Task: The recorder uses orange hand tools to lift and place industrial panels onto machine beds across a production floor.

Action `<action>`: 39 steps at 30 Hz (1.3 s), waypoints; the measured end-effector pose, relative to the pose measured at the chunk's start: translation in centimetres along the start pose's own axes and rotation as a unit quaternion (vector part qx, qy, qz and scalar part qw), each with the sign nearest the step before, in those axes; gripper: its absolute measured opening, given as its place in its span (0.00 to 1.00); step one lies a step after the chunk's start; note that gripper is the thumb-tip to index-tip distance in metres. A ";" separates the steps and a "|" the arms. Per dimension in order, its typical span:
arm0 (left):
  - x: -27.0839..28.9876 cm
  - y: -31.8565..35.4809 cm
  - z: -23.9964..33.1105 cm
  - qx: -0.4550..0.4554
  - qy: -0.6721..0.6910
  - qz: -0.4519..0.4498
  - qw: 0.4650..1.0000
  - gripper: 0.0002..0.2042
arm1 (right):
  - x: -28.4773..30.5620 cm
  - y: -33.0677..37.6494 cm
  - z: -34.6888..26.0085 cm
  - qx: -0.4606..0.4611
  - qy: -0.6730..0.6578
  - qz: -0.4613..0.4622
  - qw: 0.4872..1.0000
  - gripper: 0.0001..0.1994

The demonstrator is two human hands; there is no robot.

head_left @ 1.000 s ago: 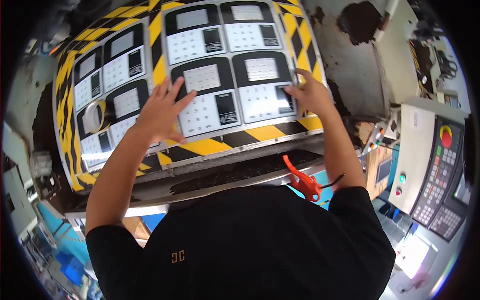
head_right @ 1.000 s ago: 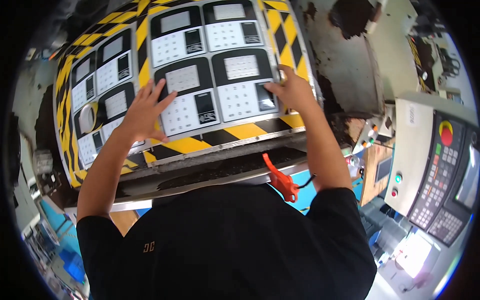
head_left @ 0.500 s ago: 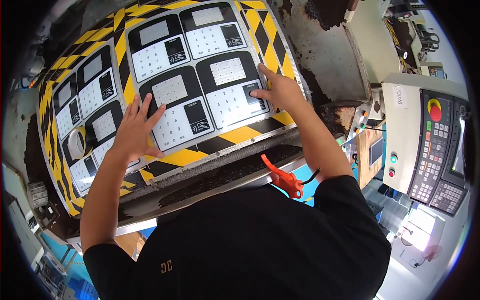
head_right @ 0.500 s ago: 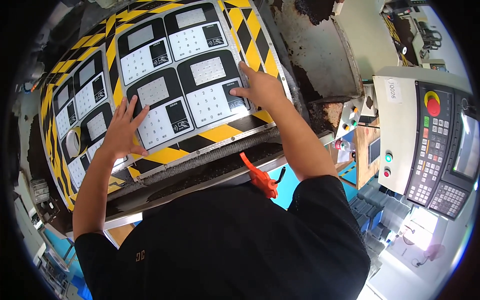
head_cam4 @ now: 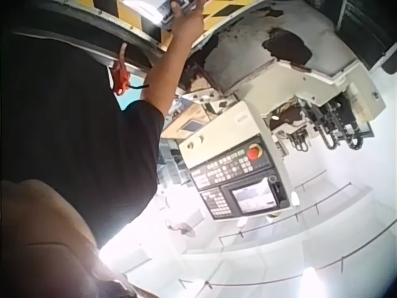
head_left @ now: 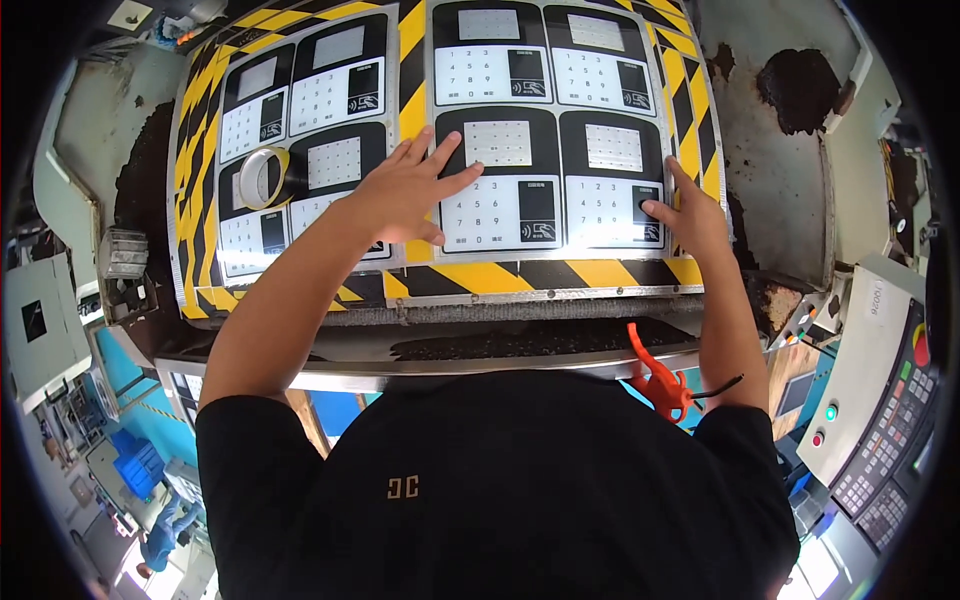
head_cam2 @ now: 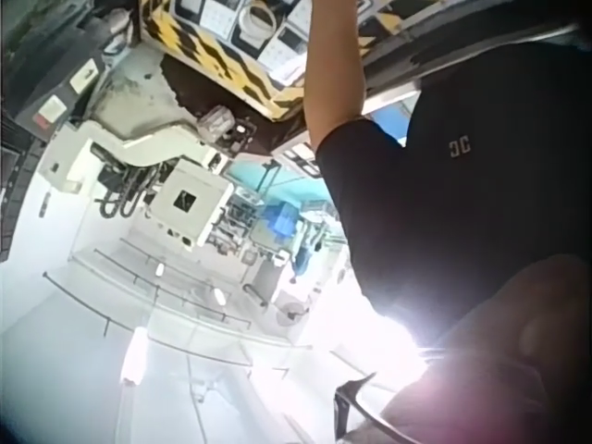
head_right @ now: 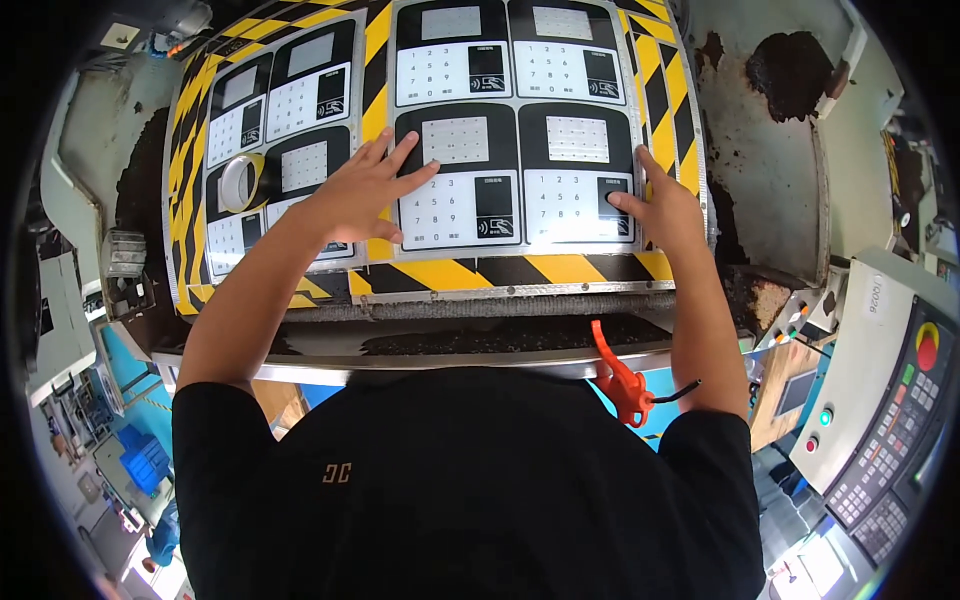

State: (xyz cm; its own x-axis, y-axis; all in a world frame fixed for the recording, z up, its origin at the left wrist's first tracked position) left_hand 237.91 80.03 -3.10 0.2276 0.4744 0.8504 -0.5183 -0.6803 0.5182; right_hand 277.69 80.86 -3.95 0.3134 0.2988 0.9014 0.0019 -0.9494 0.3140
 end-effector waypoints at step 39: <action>3.9 -3.0 -3.4 0.058 0.118 0.235 0.963 0.18 | 0.3 17.4 20.5 -0.220 0.097 0.427 0.872 0.38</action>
State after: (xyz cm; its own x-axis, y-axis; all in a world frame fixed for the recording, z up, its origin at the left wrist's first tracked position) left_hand 237.49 85.81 -1.67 -0.2104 0.2039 0.9561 -0.4190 -0.9024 0.1002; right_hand 297.29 62.49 -4.34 -0.1437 -0.4486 0.8821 -0.5311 -0.7171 -0.4513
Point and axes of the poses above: each hand's wrist, its own y-axis away from the middle knuckle, its own x-axis out of the back of the hand, z = x × y, the point moved 2 cm from there along -y, towards the middle knuckle, and after that the axes turned 4 degrees about -y, right-handed, at the moved point
